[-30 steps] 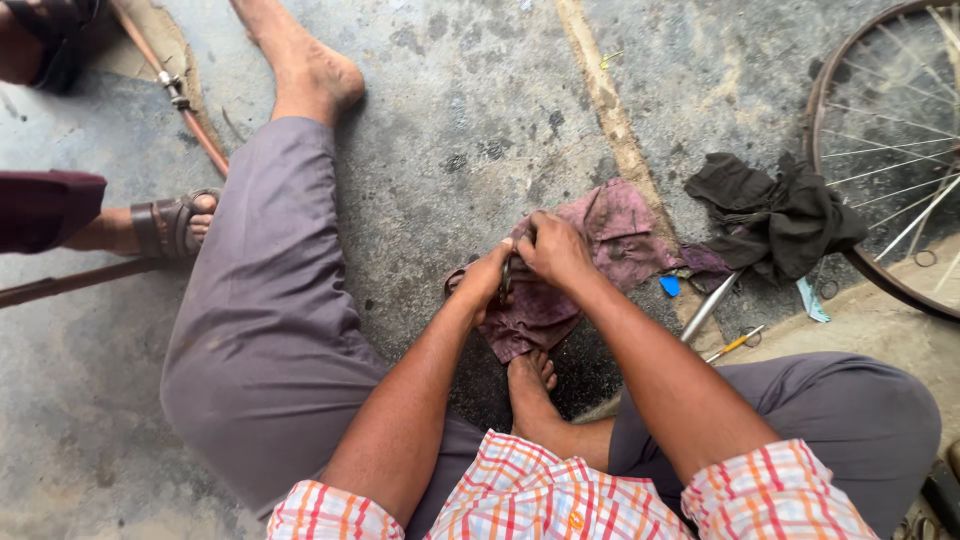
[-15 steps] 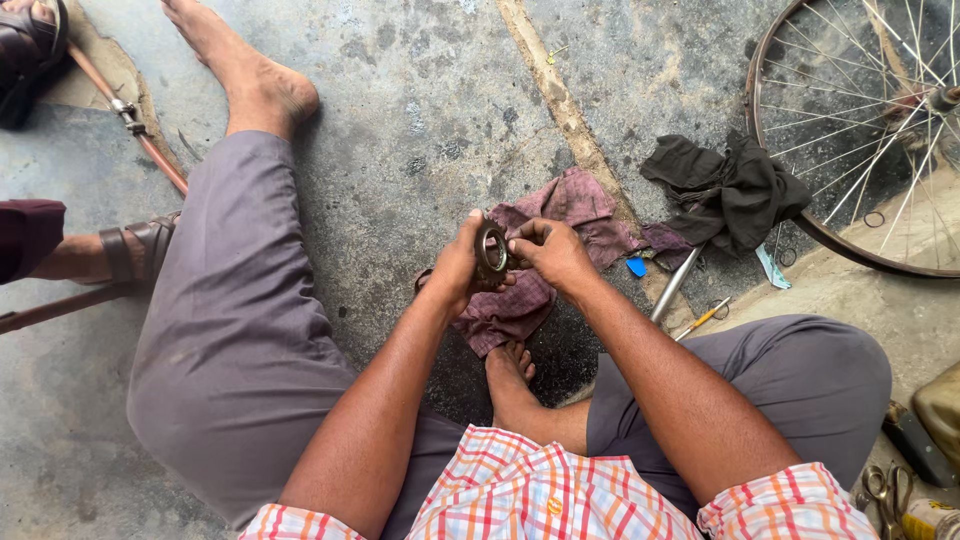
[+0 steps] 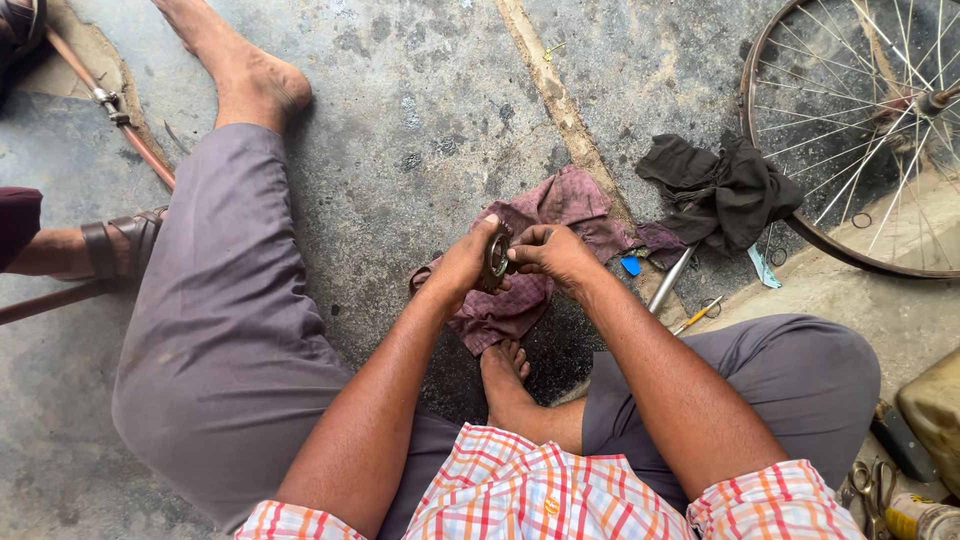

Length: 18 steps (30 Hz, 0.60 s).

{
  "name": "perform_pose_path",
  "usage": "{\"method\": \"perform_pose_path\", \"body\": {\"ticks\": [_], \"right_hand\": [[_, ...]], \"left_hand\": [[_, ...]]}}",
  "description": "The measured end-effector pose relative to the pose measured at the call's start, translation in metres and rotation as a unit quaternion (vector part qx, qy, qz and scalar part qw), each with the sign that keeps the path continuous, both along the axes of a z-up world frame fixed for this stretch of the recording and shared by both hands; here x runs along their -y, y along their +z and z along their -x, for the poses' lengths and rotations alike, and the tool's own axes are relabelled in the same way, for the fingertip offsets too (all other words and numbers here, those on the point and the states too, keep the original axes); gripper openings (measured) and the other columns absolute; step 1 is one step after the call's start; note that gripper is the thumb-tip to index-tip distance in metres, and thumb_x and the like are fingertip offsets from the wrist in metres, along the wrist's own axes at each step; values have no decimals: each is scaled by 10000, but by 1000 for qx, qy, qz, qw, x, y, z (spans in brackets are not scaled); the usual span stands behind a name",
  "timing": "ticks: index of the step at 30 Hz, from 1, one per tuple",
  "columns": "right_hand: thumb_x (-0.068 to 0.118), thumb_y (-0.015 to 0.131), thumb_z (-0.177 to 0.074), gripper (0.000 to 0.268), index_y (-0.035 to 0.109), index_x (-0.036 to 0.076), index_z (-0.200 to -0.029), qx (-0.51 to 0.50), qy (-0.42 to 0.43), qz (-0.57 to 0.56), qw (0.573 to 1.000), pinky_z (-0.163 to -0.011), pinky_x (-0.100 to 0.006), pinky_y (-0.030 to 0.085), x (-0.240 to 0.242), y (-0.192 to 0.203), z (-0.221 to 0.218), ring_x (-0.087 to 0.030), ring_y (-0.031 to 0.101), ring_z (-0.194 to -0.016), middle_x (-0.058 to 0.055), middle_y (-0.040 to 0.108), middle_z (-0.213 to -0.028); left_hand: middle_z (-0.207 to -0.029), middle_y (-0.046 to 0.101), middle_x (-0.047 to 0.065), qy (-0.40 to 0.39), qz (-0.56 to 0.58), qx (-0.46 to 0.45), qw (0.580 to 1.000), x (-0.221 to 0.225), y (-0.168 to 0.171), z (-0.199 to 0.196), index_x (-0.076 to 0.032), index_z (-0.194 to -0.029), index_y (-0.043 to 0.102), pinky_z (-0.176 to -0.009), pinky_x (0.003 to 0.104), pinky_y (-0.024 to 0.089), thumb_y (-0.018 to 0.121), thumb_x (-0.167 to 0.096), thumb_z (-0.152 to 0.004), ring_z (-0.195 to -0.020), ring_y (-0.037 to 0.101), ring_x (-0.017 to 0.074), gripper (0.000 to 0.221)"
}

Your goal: The person cleans a bicycle gear component using a cloth and wipes the grime away, then holds the gear up and indicates specific areas on the component while seated on the floor.

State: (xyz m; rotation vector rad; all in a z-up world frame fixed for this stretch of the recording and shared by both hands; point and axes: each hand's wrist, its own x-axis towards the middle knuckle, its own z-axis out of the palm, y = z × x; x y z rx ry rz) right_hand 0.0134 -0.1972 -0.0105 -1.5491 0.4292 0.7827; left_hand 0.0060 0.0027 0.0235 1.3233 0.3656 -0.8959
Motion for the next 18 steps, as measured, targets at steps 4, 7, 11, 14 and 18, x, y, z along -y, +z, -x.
{"method": "perform_pose_path", "body": {"ticks": [4,7,11,14,18], "right_hand": [[91,794,-852,158,710,18,-964,-19,5,2,1000,-765,-301,613,3,-4,0,-149,708,-820,-59,740,-892],[108,801,-866,165,718,9,-968,-10,18,7,1000,-756,-305,599,3,-7,2,-155,705,-804,-67,735,-886],[117,784,-876,160,721,13,-981,2,27,2,1000,-758,-304,603,2,-9,3,-153,710,-809,-66,742,-895],[115,757,-899,149,732,-3,-988,37,66,33,997,-766,-301,602,0,-7,4,-143,710,-814,-76,748,-902],[95,689,-924,144,754,52,-1045,67,101,182,976,-794,-318,602,-6,-9,3,-143,733,-830,-43,771,-927]], "left_hand": [[-891,705,103,-15,-8,-6,1000,0,-3,-1,-23,-1232,618,-572,319,592,342,-597,-1014,-670,726,207,673],[-897,725,113,-20,-10,0,1000,-1,-5,-1,-26,-1239,615,-571,318,593,334,-602,-1012,-673,732,207,680],[-895,721,120,-10,-2,-17,1000,-3,-2,-2,-27,-1257,609,-559,321,578,343,-611,-1011,-658,721,223,687],[-888,718,120,-4,12,-34,999,-3,-3,-2,-29,-1279,599,-555,329,587,325,-619,-1012,-649,721,224,703],[-832,684,117,23,-27,-70,997,-4,-16,-7,-32,-1319,553,-574,331,592,321,-630,-1016,-676,711,208,710]]}}
